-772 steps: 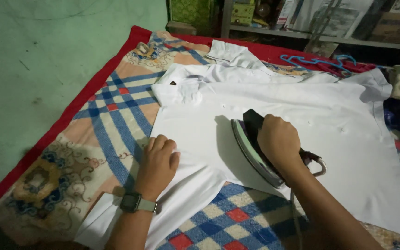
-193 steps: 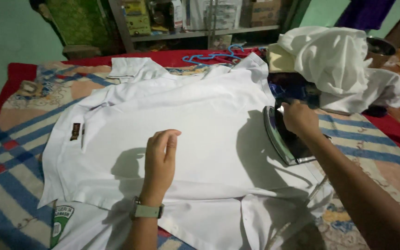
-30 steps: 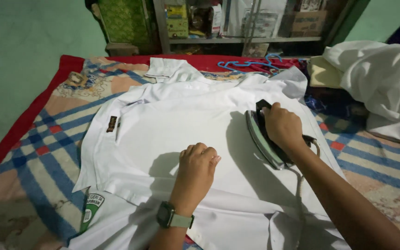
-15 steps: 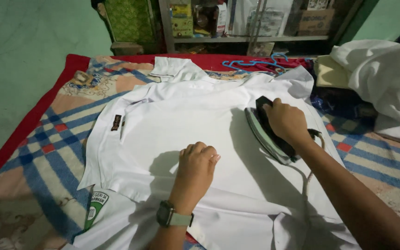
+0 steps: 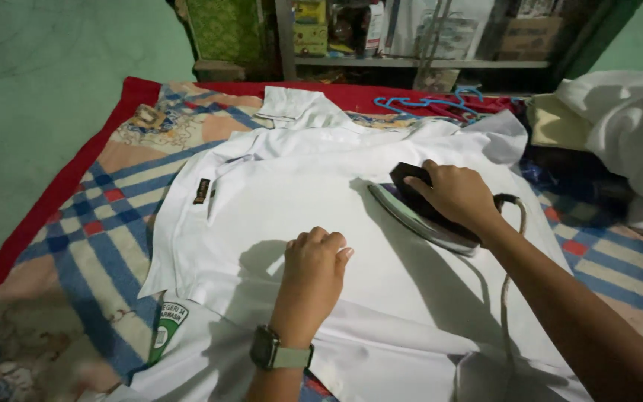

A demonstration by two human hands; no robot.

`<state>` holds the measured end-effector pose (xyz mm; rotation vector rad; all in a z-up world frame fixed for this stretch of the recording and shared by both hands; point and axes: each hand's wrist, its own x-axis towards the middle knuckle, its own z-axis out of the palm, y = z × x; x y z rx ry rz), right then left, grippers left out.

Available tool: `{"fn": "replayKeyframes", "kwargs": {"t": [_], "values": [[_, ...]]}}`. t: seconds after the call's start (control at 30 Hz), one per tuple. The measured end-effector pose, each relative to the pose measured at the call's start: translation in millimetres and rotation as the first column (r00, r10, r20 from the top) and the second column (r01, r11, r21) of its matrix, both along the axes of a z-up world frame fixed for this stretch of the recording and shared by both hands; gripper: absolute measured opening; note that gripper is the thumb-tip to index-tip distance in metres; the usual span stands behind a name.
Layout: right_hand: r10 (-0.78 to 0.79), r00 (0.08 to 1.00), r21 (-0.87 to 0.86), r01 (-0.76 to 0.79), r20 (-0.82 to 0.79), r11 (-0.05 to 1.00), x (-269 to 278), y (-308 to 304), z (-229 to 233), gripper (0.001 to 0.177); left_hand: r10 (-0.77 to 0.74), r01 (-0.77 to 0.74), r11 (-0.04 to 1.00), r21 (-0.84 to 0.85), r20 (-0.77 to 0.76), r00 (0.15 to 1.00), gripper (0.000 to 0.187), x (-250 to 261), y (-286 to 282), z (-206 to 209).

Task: Ironing a white long-sleeved shirt on a bed.

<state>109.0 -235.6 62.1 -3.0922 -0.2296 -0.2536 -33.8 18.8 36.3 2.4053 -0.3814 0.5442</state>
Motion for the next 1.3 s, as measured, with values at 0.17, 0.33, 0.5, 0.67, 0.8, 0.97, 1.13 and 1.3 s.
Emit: {"fn": "replayKeyframes", "kwargs": {"t": [0.17, 0.33, 0.5, 0.67, 0.8, 0.97, 1.13, 1.3], "values": [[0.184, 0.979, 0.020, -0.187, 0.085, 0.982, 26.1, 27.9, -8.0, 0.054, 0.014, -0.012, 1.000, 0.027, -0.089, 0.996, 0.016, -5.1, 3.0, 4.5], [0.259, 0.964, -0.005, -0.259, 0.065, 0.966, 43.5, 70.6, -8.5, 0.056, 0.060, -0.048, 0.995, 0.088, -0.142, 0.988, 0.019, -10.8, 10.0, 10.8], [0.346, 0.930, 0.037, -0.353, 0.119, 0.935, 50.6, 116.0, -9.1, 0.055, 0.101, -0.072, 0.987, 0.144, -0.206, 0.973, 0.022, -18.3, 14.9, 19.0], [0.443, 0.886, 0.106, -0.458, 0.138, 0.883, 55.4, 165.9, -8.6, 0.053, 0.144, -0.114, 0.982, 0.148, -0.215, 0.966, 0.023, -28.3, 17.1, 27.5], [0.452, 0.890, 0.135, -0.456, 0.063, 0.880, 60.2, 208.9, -6.3, 0.053, 0.184, -0.139, 0.974, 0.177, -0.276, 0.943, 0.023, -30.9, 21.0, 23.0], [0.558, 0.816, 0.146, -0.577, 0.153, 0.804, 70.3, 247.4, -14.0, 0.054, 0.239, -0.180, 0.958, 0.222, -0.278, 0.930, 0.028, -28.1, 22.9, 18.3], [0.537, 0.830, 0.133, -0.555, 0.150, 0.821, 63.8, 252.4, -9.5, 0.055, 0.239, -0.185, 0.958, 0.219, -0.259, 0.936, 0.028, -27.0, 20.3, 13.9], [0.525, 0.839, 0.129, -0.542, 0.143, 0.831, 57.7, 232.0, -8.7, 0.055, 0.224, -0.154, 0.959, 0.236, -0.307, 0.925, 0.030, -25.4, 18.7, 17.1]]}}
